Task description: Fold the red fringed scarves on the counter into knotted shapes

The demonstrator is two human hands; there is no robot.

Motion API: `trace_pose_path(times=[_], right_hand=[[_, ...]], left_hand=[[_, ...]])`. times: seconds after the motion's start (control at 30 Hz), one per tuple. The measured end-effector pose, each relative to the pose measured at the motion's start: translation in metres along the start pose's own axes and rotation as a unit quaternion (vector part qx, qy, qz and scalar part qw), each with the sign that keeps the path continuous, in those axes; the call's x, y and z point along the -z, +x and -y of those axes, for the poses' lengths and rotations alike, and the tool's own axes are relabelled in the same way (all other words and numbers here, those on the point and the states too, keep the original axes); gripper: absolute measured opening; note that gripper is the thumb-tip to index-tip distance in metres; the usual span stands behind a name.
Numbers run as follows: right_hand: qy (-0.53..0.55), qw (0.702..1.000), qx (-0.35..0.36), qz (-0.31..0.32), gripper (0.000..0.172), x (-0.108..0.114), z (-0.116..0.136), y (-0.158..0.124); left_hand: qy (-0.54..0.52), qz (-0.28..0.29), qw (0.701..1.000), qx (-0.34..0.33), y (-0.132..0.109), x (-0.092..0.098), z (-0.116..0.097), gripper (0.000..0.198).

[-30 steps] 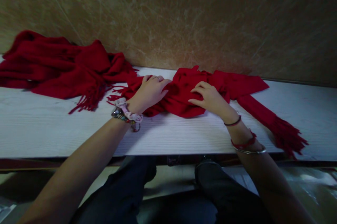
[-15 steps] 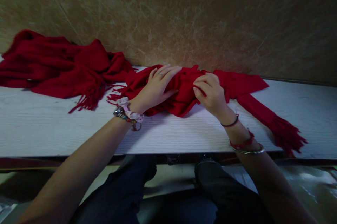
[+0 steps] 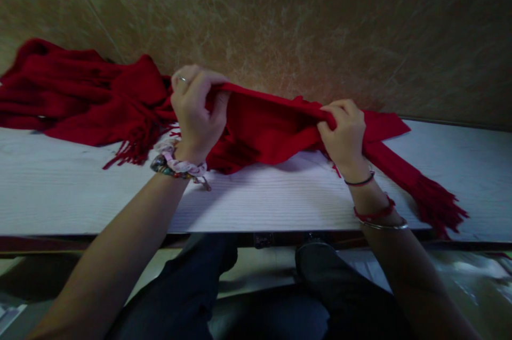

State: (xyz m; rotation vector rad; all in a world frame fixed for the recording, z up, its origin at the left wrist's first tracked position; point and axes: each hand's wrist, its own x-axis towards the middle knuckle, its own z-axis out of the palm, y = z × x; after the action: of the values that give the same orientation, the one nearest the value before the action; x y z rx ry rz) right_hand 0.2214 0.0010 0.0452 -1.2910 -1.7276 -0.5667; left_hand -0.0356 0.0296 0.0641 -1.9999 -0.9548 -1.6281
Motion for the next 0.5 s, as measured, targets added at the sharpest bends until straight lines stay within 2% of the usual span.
trace_pose_path(times=[0.07, 0.17, 0.23, 0.33, 0.4, 0.43, 0.5], right_hand=[[-0.011, 0.999, -0.017, -0.036, 0.018, 0.006, -0.001, 0.004], [-0.007, 0.998, -0.004, -0.057, 0.019, 0.008, 0.002, 0.004], [0.013, 1.000, 0.013, -0.013, 0.019, 0.003, 0.006, 0.001], [0.059, 0.992, 0.017, 0.108, 0.015, -0.008, 0.010, -0.005], [0.103, 0.985, -0.011, 0.139, 0.012, -0.012, 0.011, -0.005], [0.127, 0.984, -0.033, 0.125, 0.011, -0.011, 0.010, -0.004], [0.162, 0.982, -0.084, 0.042, 0.010, -0.005, 0.008, 0.001]], left_hand=[[0.006, -0.026, 0.999, 0.029, 0.002, 0.002, 0.007, 0.020], [0.011, -0.001, 0.999, 0.050, 0.003, 0.002, 0.011, 0.019], [0.014, 0.039, 0.999, 0.030, 0.002, -0.001, 0.009, 0.015], [0.021, 0.084, 0.996, -0.012, 0.000, -0.004, 0.003, 0.010], [0.023, 0.095, 0.995, -0.016, -0.001, -0.005, 0.000, 0.010], [0.021, 0.099, 0.995, -0.013, -0.001, -0.005, -0.001, 0.011], [0.015, 0.103, 0.995, -0.009, -0.001, -0.005, -0.003, 0.014]])
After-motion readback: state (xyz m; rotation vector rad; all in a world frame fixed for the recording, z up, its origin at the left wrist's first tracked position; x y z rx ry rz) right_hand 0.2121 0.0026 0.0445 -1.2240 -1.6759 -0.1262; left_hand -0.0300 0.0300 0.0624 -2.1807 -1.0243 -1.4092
